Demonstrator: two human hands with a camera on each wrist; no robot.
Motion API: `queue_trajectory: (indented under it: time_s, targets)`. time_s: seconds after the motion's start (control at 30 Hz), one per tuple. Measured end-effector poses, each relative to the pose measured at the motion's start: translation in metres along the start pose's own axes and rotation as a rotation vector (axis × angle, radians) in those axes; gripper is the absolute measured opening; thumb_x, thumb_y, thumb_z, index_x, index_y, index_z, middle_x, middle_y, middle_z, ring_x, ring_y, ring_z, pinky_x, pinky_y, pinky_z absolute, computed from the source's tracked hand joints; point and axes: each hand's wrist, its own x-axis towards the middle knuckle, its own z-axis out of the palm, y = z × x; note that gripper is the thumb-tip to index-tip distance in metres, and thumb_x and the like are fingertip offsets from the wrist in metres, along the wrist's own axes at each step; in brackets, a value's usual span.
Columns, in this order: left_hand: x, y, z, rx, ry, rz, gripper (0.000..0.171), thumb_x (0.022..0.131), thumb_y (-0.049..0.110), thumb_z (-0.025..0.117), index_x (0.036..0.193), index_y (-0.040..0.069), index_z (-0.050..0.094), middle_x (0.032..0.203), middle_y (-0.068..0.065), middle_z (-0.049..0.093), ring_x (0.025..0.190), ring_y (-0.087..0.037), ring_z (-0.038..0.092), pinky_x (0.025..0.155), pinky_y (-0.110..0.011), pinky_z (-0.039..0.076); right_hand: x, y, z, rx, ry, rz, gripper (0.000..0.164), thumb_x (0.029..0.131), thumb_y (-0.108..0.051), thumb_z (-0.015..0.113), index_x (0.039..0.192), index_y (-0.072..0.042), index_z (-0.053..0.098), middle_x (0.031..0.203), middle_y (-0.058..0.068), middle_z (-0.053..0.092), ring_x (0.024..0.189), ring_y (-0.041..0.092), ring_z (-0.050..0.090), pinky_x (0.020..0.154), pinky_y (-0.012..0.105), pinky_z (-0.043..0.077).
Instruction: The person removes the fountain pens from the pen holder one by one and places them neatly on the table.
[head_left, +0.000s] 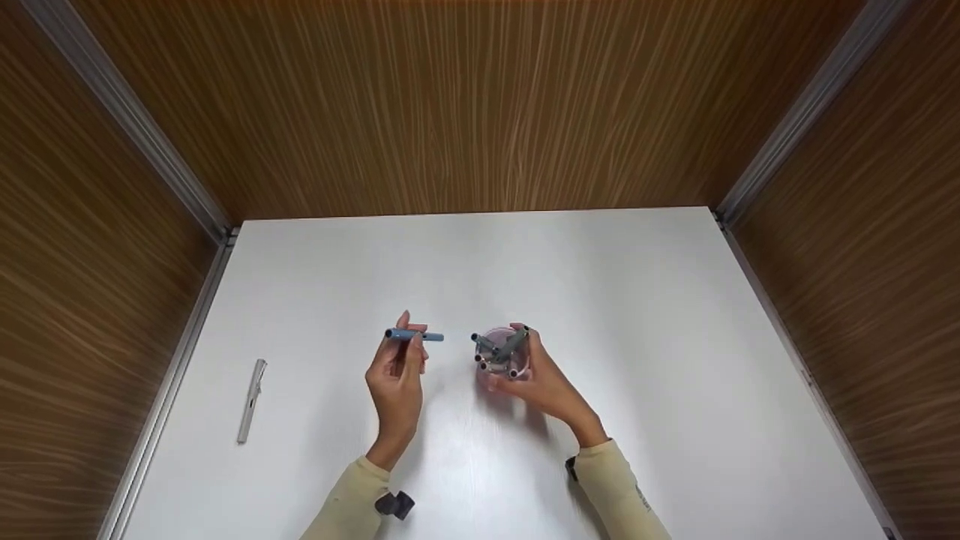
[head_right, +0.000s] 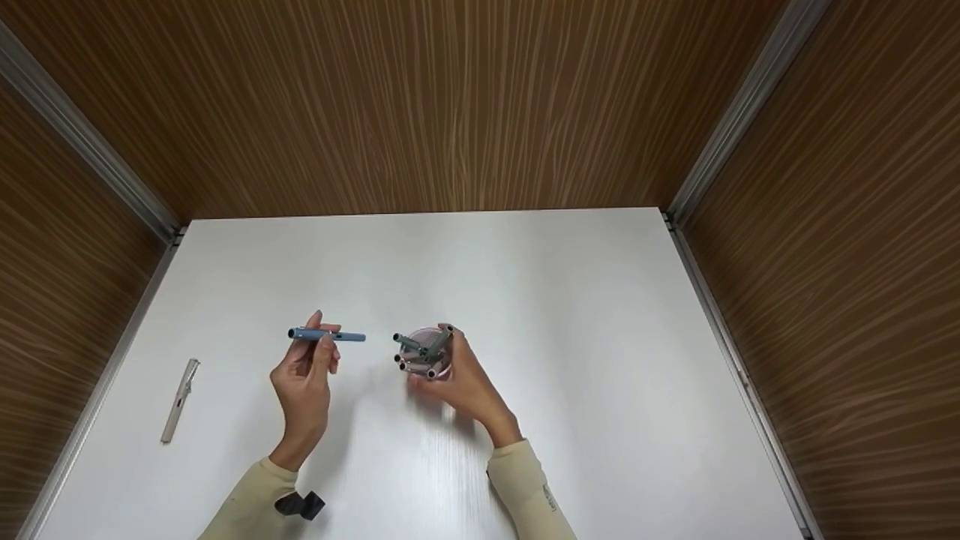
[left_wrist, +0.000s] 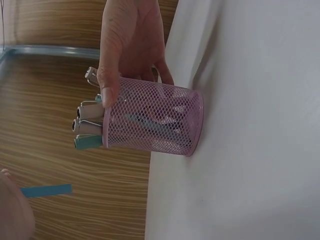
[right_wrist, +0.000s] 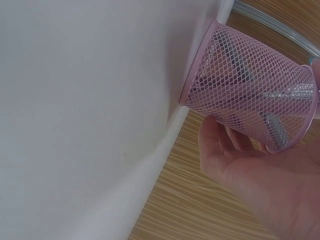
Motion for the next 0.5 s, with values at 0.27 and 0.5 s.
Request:
queue_trajectory:
  time_s: [0.27, 0.5]
  targets:
    - [0.003, 0.015, -0.014, 0.127, 0.027, -0.015, 0.02, 0.102, -0.009, 0.053, 0.116, -0.013, 0.065, 0.119, -0.02, 0.068, 0.12, -0.02, 0.063, 0.095, -0.018, 0.05, 0.002, 0.001, -0.001, 0.007, 0.0, -0.006, 0.097, 0.082, -0.026, 0.088, 0.157, -0.017, 0.027, 0.142, 0.004, 0.056, 0.128, 0.024, 0.057, 0.107, 0.052, 0.044]
    - [-0.001, 0.017, -0.03, 0.315, 0.078, 0.026, 0.015, 0.1, -0.008, 0.058, 0.105, -0.008, 0.071, 0.1, -0.022, 0.068, 0.08, -0.019, 0.051, 0.065, -0.015, 0.041, 0.0, -0.003, 0.0, 0.021, 0.002, -0.002, 0.099, 0.083, -0.03, 0.088, 0.158, -0.014, 0.027, 0.144, 0.006, 0.055, 0.134, 0.027, 0.053, 0.113, 0.055, 0.038]
